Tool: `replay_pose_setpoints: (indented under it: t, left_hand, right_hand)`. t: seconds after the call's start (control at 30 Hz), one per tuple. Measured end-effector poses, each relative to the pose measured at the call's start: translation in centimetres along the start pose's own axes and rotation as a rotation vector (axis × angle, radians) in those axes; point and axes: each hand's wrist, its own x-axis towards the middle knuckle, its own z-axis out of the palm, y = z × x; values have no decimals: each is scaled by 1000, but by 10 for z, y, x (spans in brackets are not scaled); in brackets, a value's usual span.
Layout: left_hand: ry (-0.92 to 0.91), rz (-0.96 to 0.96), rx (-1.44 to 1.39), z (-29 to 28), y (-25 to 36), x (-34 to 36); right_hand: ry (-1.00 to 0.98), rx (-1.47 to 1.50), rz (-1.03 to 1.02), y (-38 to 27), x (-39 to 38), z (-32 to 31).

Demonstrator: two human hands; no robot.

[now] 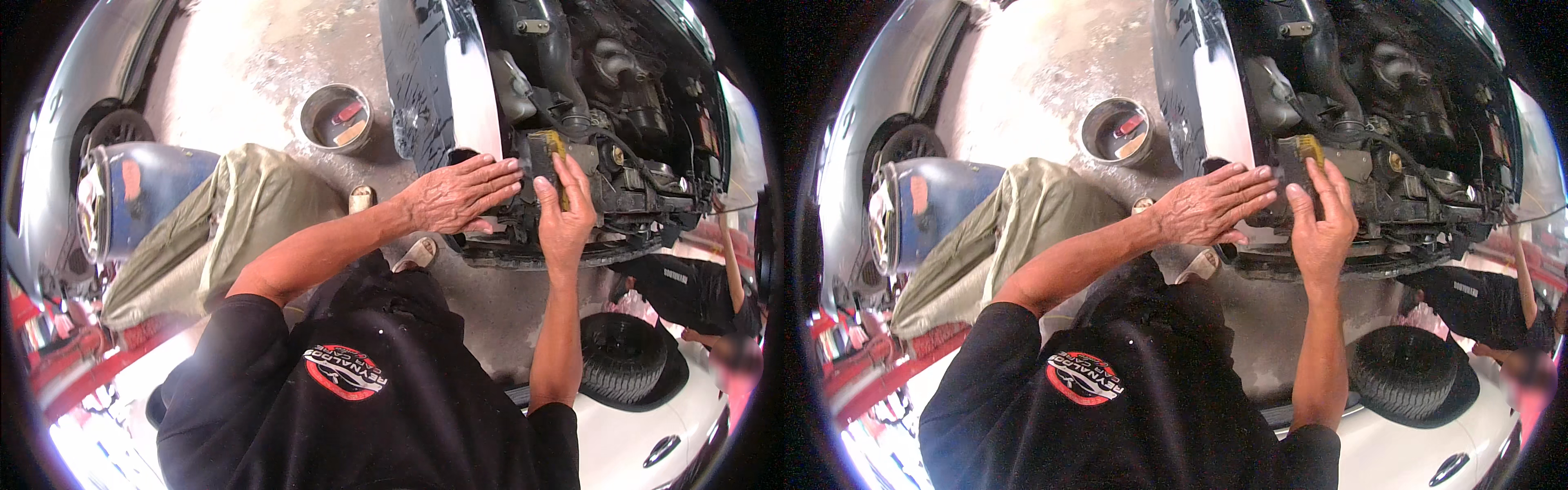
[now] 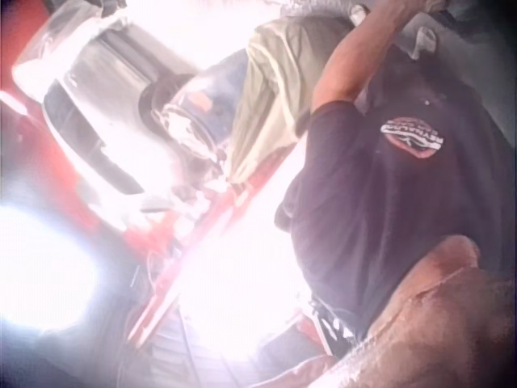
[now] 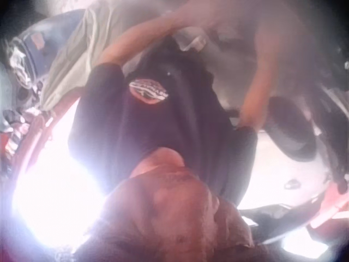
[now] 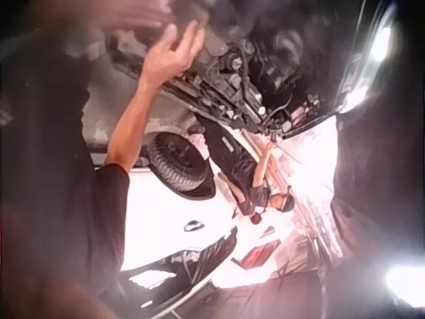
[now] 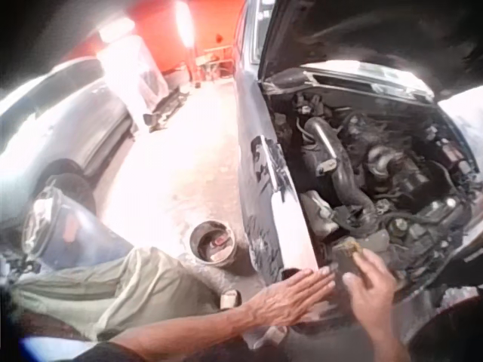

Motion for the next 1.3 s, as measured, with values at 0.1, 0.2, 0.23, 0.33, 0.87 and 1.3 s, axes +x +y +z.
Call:
replay_pose_setpoints:
  t: [0.1, 0.2, 0.23, 0.33, 0.87, 1.3]
  left_hand:
    - [-14, -37, -4, 7, 31, -25]
    - [24, -154, -33, 10, 51, -52]
    - [10, -206, -26, 10, 55, -60]
    - [68, -319, -49, 11, 63, -83]
    - [360, -599, -187, 35, 83, -119]
    - [440, -614, -238, 17, 58, -110]
  right_hand:
    - [-28, -109, -119, 4, -19, 0]
    - [-94, -286, -357, 7, -33, 0]
    - [-153, -361, -423, 7, -37, 1]
    - [-130, -350, -465, 11, -42, 1]
    - [-247, -547, -806, -6, 43, 37]
    - [-207, -553, -816, -36, 68, 59]
